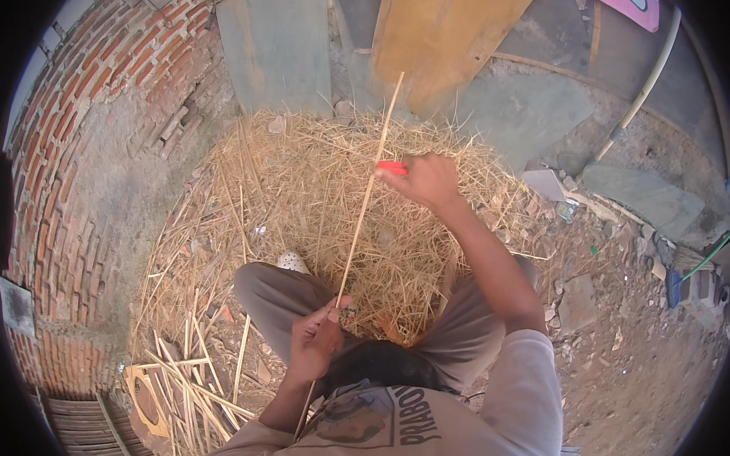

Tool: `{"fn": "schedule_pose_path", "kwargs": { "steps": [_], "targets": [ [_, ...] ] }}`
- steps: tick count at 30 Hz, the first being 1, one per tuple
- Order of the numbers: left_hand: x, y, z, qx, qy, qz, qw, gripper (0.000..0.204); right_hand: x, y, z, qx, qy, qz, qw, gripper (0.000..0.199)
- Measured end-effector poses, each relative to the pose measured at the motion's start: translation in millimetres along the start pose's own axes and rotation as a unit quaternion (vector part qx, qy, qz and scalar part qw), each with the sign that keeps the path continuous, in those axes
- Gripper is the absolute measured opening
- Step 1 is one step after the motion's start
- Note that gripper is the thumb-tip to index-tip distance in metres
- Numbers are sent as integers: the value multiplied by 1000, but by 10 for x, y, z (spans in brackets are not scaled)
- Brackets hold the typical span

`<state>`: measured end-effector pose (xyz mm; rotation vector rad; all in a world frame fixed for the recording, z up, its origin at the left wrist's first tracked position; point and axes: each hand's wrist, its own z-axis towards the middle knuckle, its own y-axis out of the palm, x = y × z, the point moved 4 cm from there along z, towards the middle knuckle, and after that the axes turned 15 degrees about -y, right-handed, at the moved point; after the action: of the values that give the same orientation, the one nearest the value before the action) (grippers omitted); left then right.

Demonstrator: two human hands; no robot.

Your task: The person sits cross-legged on a pile of straw and uses a red utility knife to shave the surface of a long bamboo stick. They hold the stick with their left hand and scrape it with the knife in their right hand, moving the tool along the length of the stick repeatedly.

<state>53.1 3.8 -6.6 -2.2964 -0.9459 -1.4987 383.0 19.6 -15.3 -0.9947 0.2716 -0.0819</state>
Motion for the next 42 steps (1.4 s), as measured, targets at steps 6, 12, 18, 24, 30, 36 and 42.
{"fn": "schedule_pose_path", "kwargs": {
  "steps": [6, 12, 18, 24, 30, 36, 42],
  "targets": [
    [-43, 42, -204, -20, -20, 59, 998, 33, 337, -73, 67, -34, -8, -25, 999, 76],
    [-249, -46, -535, -39, -49, 127, 990, 32, 1674, -183, -202, 33, 338, 55, 939, 82],
    [-66, -373, -260, 22, -56, -58, 997, 33, 368, -147, -58, -44, 212, 119, 969, 78],
    [222, -306, 62, 1, -8, -103, 995, 35, -1042, -159, -284, -10, -165, 164, 973, 64],
    [412, -253, 186, 8, -11, -16, 1000, 34, -1332, -119, -399, -46, -214, 156, 963, 67],
    [366, -197, 244, 54, 41, 34, 997, 31, -1354, -201, -400, -47, -206, 160, 964, 67],
    [325, -143, 209, 43, 28, 37, 998, 32, -1202, -169, -349, -2, -189, 133, 973, 67]
  ]
}}
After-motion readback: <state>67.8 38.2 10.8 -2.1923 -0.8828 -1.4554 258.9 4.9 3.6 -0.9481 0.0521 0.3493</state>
